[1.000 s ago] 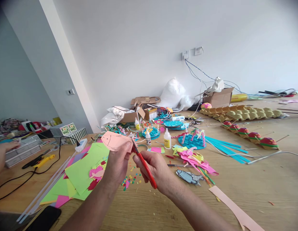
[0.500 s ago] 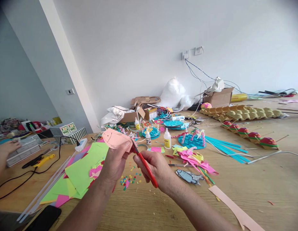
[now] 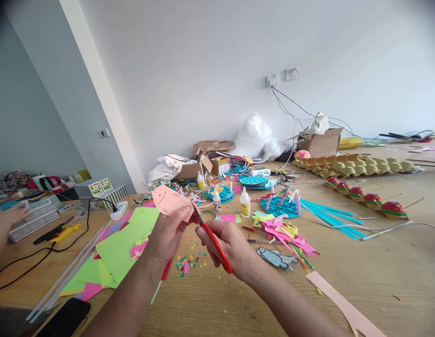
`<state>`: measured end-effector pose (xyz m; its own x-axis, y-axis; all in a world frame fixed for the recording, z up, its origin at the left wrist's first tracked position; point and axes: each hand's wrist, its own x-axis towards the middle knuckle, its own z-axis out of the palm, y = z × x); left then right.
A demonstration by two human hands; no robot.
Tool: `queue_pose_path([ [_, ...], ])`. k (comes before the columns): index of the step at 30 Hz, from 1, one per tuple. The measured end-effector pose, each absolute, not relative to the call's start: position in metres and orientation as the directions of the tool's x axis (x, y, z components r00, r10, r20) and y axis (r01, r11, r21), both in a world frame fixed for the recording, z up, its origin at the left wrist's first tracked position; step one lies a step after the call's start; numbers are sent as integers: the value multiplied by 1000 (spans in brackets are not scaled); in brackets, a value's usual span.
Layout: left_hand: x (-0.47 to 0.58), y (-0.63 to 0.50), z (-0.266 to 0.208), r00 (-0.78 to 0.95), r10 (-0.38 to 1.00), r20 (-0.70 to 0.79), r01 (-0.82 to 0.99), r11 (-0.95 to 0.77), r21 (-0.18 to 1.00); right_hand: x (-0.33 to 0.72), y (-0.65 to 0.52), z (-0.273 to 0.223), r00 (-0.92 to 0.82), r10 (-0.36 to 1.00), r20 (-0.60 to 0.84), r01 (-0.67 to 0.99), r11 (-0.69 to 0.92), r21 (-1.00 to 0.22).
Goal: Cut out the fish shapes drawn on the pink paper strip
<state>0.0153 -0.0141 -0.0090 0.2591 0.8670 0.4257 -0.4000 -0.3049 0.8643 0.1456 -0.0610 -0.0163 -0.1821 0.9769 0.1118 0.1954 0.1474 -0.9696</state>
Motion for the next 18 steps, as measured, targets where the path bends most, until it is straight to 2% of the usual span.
queue_pose_path([
  [12, 6, -11, -3, 389, 837, 384, -324, -266, 908, 151, -57, -22, -248, 956, 158, 216, 214, -953],
  [18, 4, -10, -2, 387, 844, 372, -339, -245, 908, 153, -58, -22, -248, 957, 148, 239, 208, -949],
])
